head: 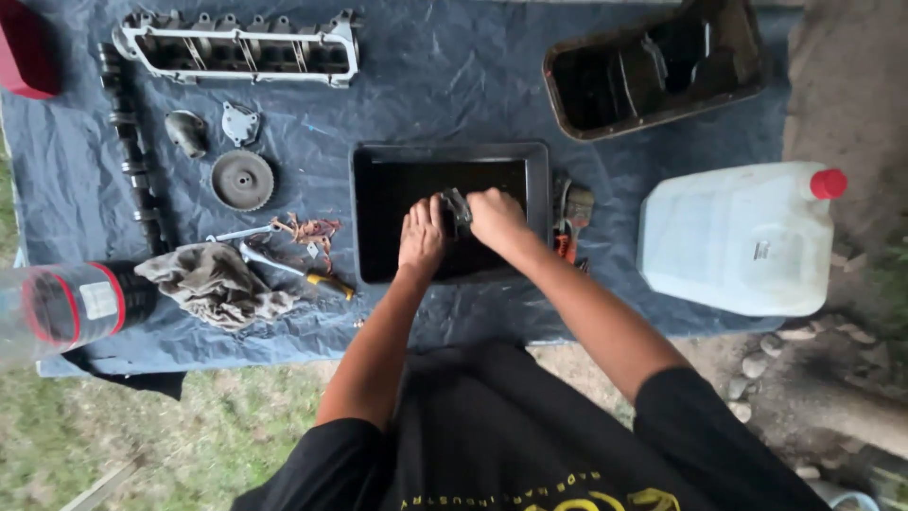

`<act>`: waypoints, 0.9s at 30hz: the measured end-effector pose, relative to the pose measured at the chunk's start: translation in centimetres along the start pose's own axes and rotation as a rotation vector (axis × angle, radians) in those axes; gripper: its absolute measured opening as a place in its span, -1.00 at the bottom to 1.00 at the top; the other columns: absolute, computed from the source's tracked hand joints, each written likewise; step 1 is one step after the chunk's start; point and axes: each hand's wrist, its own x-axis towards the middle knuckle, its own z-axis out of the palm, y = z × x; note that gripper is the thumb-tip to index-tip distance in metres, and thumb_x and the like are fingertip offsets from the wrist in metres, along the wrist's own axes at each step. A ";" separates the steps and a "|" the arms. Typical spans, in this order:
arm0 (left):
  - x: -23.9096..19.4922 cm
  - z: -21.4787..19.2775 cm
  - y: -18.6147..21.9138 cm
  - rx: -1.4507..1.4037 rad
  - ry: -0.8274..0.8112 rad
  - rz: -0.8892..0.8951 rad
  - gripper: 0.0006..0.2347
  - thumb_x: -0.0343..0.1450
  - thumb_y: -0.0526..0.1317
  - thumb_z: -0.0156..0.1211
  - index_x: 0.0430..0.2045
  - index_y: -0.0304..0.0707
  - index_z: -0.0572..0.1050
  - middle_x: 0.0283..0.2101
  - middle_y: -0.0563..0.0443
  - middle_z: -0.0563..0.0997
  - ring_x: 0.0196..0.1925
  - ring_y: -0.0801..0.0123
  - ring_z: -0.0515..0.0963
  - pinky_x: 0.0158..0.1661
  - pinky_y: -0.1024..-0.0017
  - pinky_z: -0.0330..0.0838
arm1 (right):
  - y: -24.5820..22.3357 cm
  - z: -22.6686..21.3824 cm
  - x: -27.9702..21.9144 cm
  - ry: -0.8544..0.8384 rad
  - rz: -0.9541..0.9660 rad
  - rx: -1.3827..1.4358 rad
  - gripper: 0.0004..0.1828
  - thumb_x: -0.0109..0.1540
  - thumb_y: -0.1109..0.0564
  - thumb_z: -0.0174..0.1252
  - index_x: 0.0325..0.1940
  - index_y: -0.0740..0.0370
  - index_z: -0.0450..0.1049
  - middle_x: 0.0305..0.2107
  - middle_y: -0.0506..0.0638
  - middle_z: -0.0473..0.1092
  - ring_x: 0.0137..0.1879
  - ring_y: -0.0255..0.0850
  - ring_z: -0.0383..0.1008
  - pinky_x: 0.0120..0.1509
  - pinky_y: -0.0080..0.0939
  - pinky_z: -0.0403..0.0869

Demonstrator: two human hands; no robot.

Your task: The person scrubs a cylindrical metal engine part with a brush inside a black tray filled with dark liquid. They repeatedly dip the part and brush into the liquid while scrubbing the exterior and interior surfaces.

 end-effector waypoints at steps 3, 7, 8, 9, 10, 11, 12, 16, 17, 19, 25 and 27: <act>-0.3 -0.6 0.5 0.069 -0.018 0.026 -0.51 0.50 -0.31 -0.19 0.39 -0.49 0.02 0.19 -0.31 0.29 0.26 -0.04 0.34 0.19 0.19 0.28 | -1.1 -0.7 -0.4 0.027 -0.044 -0.026 -0.80 0.16 0.31 0.07 -0.27 0.26 0.61 -0.42 0.19 0.56 -0.25 0.23 0.65 -0.21 0.19 0.62; 0.2 -0.7 -0.2 -0.007 0.000 0.015 -0.49 0.49 -0.32 -0.22 0.39 -0.50 -0.02 0.13 -0.29 0.29 0.19 -0.04 0.35 0.13 0.21 0.31 | 0.4 -0.5 0.1 0.032 -0.082 -0.059 -0.78 0.21 0.27 0.04 -0.18 0.19 0.58 -0.38 0.18 0.56 -0.18 0.23 0.64 -0.13 0.21 0.62; -0.1 -1.1 0.0 0.015 -0.014 0.060 -0.49 0.48 -0.32 -0.22 0.39 -0.48 -0.02 0.15 -0.30 0.29 0.21 -0.04 0.34 0.12 0.20 0.29 | 1.2 -1.0 -0.6 0.014 -0.067 -0.051 -0.80 0.22 0.23 0.05 -0.20 0.18 0.60 -0.38 0.17 0.57 -0.17 0.23 0.64 -0.13 0.19 0.62; -0.3 -1.6 0.2 0.036 -0.028 0.104 -0.49 0.47 -0.31 -0.22 0.39 -0.46 -0.01 0.16 -0.31 0.29 0.23 -0.05 0.32 0.12 0.19 0.28 | 1.9 -1.4 -1.2 -0.004 -0.053 -0.043 -0.81 0.23 0.20 0.07 -0.23 0.17 0.62 -0.39 0.16 0.57 -0.16 0.23 0.64 -0.13 0.17 0.62; 0.0 -1.3 0.1 0.036 -0.023 0.105 -0.49 0.47 -0.31 -0.22 0.39 -0.46 -0.01 0.16 -0.31 0.29 0.23 -0.05 0.32 0.12 0.19 0.28 | 2.2 -2.5 -2.5 0.001 -0.054 -0.046 -0.81 0.23 0.20 0.07 -0.23 0.17 0.62 -0.39 0.16 0.57 -0.16 0.23 0.64 -0.13 0.17 0.62; 0.3 -1.0 0.0 0.020 -0.045 0.084 -0.48 0.48 -0.31 -0.23 0.40 -0.44 -0.04 0.19 -0.30 0.27 0.26 -0.05 0.30 0.15 0.18 0.27 | 2.4 -3.5 -3.7 -0.043 -0.069 -0.151 -0.83 0.16 0.21 0.14 -0.29 0.19 0.65 -0.41 0.17 0.58 -0.19 0.22 0.65 -0.14 0.18 0.62; 0.0 -0.7 0.0 0.004 -0.076 0.058 -0.47 0.48 -0.31 -0.24 0.41 -0.43 -0.07 0.21 -0.30 0.25 0.29 -0.06 0.27 0.19 0.18 0.25 | 2.6 -4.4 -5.2 -0.095 -0.086 -0.253 -0.85 0.09 0.22 0.20 -0.34 0.20 0.67 -0.44 0.18 0.59 -0.22 0.21 0.65 -0.14 0.19 0.61; 0.9 -0.4 -0.9 -0.061 -0.065 0.098 -0.35 0.46 -0.12 0.09 0.41 -0.41 -0.04 0.21 -0.29 0.27 0.29 -0.05 0.29 0.23 0.20 0.23 | 5.9 -2.7 -6.8 -0.036 0.055 -0.089 -0.80 0.18 0.15 0.16 -0.19 0.12 0.67 -0.37 0.16 0.60 -0.16 0.22 0.65 -0.07 0.21 0.60; 1.1 -1.7 -0.7 -0.054 -0.081 0.109 -0.21 0.35 0.04 0.23 0.40 -0.35 -0.03 0.23 -0.28 0.26 0.31 -0.04 0.27 0.27 0.15 0.21 | 6.9 -1.6 -6.6 -0.001 0.100 -0.067 -0.81 0.20 0.14 0.14 -0.19 0.16 0.64 -0.38 0.15 0.59 -0.17 0.20 0.65 -0.06 0.18 0.60; -0.6 -2.8 0.0 -0.054 -0.128 0.111 -0.07 0.24 0.20 0.36 0.40 -0.30 -0.02 0.25 -0.27 0.25 0.34 -0.03 0.25 0.30 0.11 0.19 | 7.4 1.4 -8.0 0.003 0.149 -0.035 -0.81 0.23 0.13 0.11 -0.19 0.20 0.61 -0.40 0.14 0.57 -0.17 0.19 0.65 -0.06 0.15 0.60; 0.1 -4.9 1.5 -0.104 -0.131 -0.014 0.01 0.10 0.41 0.37 0.31 -0.20 0.06 0.27 -0.19 0.19 0.36 0.03 0.21 0.28 0.09 0.21 | 7.0 8.0 -7.0 0.012 0.193 0.225 -0.80 0.24 0.22 0.14 -0.08 0.29 0.57 -0.28 0.27 0.58 -0.06 0.26 0.62 0.02 0.20 0.59; 0.7 -4.0 1.8 -0.070 -0.114 -0.102 -0.10 0.11 0.27 0.49 0.22 -0.18 0.15 0.10 -0.07 0.31 0.20 0.09 0.37 0.15 0.11 0.37 | 7.5 8.4 -6.2 -0.031 0.315 0.154 -0.79 0.23 0.01 0.20 -0.09 -0.03 0.64 -0.29 0.01 0.61 -0.06 0.06 0.65 0.04 0.08 0.61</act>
